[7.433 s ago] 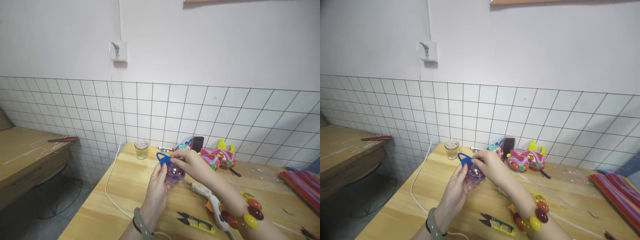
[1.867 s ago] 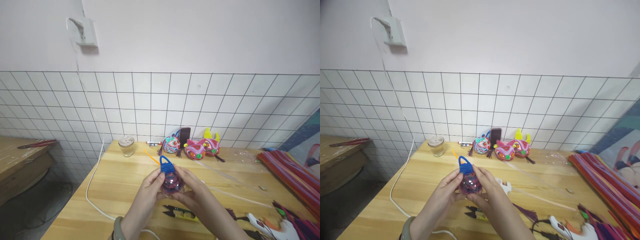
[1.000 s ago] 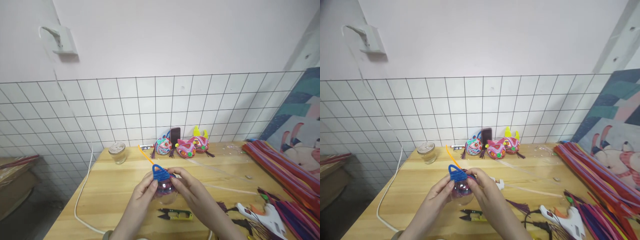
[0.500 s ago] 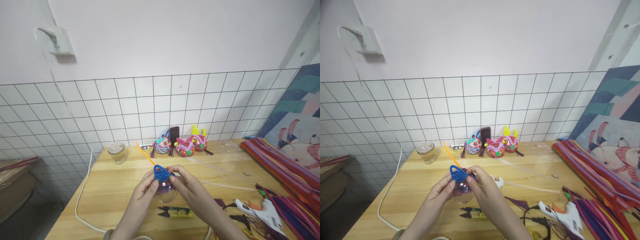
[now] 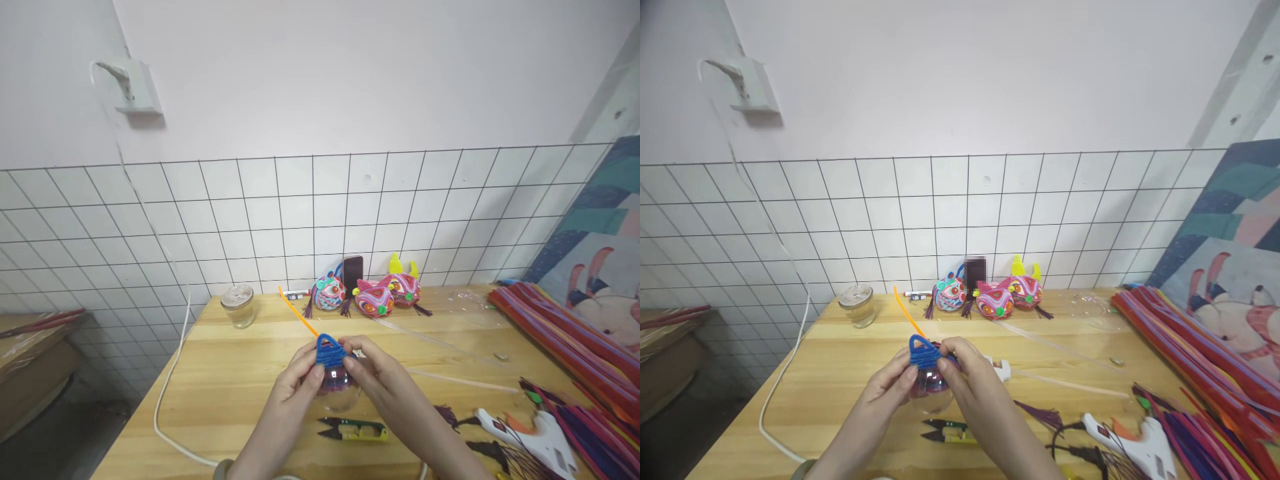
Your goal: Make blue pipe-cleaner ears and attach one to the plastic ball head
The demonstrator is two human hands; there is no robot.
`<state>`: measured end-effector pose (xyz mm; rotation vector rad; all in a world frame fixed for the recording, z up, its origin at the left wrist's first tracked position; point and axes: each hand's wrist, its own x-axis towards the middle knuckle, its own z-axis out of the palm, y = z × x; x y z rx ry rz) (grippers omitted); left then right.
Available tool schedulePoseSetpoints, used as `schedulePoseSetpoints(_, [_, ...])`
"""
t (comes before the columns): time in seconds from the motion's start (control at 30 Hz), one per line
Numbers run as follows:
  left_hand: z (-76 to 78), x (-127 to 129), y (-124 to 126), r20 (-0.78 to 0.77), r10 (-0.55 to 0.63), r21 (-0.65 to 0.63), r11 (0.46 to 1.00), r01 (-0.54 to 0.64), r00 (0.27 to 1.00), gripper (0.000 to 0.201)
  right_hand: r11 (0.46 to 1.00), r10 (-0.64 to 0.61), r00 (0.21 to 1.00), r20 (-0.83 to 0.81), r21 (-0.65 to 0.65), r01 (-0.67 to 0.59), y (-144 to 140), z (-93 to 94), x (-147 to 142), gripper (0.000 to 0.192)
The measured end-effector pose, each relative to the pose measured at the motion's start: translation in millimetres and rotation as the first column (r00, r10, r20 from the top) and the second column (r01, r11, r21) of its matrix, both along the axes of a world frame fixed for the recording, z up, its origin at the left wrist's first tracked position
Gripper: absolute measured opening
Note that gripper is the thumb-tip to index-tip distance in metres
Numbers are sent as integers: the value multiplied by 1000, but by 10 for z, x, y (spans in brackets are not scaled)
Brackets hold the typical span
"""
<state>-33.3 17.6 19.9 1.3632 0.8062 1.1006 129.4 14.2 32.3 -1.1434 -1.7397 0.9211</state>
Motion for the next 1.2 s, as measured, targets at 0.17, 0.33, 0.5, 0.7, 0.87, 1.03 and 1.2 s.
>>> schedulePoseSetpoints(0.17, [-11,-2,-4,-25,-7,1,1000,7,1000,30,1000,-11,1000,28,-13,11,-21,-8,9,14])
schedulePoseSetpoints(0.33, [-31,2,-9,2,9,14,1000,-9,1000,32,1000,-8,999,51,20,7,-17,-12,2,14])
schedulePoseSetpoints(0.5, [-6,6,-23,33,14,-15,1000,-13,999,32,999,-14,998,55,35,12,-8,-6,3,17])
schedulePoseSetpoints(0.7, [-10,3,-12,16,4,5,1000,-4,1000,33,998,-35,999,35,54,33,-14,-8,5,17])
schedulePoseSetpoints(0.87, [-40,5,-2,9,5,35,999,-6,1000,33,1000,-2,997,79,16,1,-17,14,5,16])
schedulePoseSetpoints(1.03, [-37,3,0,-1,7,66,998,-7,1000,33,1000,7,998,66,-5,-7,-11,9,3,15])
schedulePoseSetpoints(1.2, [-48,-2,11,-4,-9,58,998,9,1000,33,1000,2,997,73,2,-2,13,-30,17,16])
